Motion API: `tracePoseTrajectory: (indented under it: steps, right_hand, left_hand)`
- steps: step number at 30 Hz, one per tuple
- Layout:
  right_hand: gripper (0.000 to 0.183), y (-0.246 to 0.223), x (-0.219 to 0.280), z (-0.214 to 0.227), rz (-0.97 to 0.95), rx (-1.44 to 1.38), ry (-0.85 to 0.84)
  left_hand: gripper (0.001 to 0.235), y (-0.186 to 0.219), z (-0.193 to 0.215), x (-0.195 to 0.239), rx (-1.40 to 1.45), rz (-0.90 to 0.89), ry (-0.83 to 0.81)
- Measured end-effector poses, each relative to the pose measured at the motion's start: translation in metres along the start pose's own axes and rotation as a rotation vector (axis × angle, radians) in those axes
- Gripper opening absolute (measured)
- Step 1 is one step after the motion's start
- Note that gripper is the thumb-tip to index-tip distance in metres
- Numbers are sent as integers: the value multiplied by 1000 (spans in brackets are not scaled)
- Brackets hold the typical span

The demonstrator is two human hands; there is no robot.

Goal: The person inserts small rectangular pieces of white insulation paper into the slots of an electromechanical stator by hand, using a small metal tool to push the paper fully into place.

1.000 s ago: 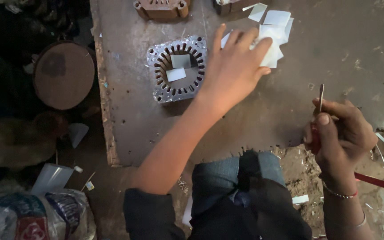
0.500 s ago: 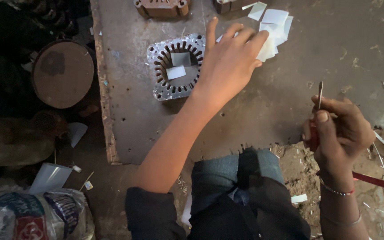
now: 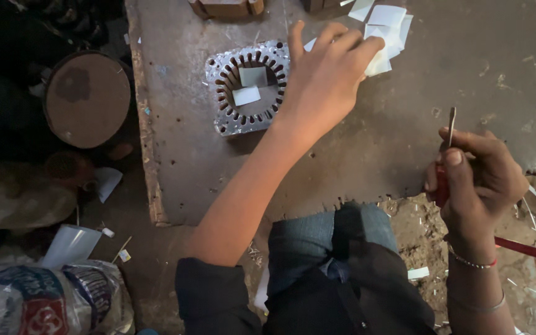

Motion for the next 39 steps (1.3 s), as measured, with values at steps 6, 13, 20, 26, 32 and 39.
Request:
tracePoseTrajectory:
  steps: [6,13,20,26,32,39]
  right_hand:
    - [13,-2,-1,-1,17,21,0]
    - [13,-3,1,0,37,34,1]
    - [13,-6,0,-2,12,40,3]
    - [13,-6,0,-2,-16,52,12]
    - [13,-8,1,0,77,103,-54]
    - [13,-5,4,0,12,63,2]
  left_hand:
    - [44,0,0,-2,76,32,-51]
    - [49,11,5,-1,102,33,-140]
    - [27,35,15,27,-272,-3,-46]
    - [33,57,27,77,-283,-74,-10]
    - [37,57,44,117,-230,-19,-56]
    - [41,51,51,115,-79,85,-77]
Point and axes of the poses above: each hand's wrist, its own x-axis away from the middle knuckle, its own z-axis out of the back of the hand, y = z × x, the point moved 8 cm from there along -x, towards the middle knuckle, and after that the axes turned 7 degrees about y, right-handed, at the moved point
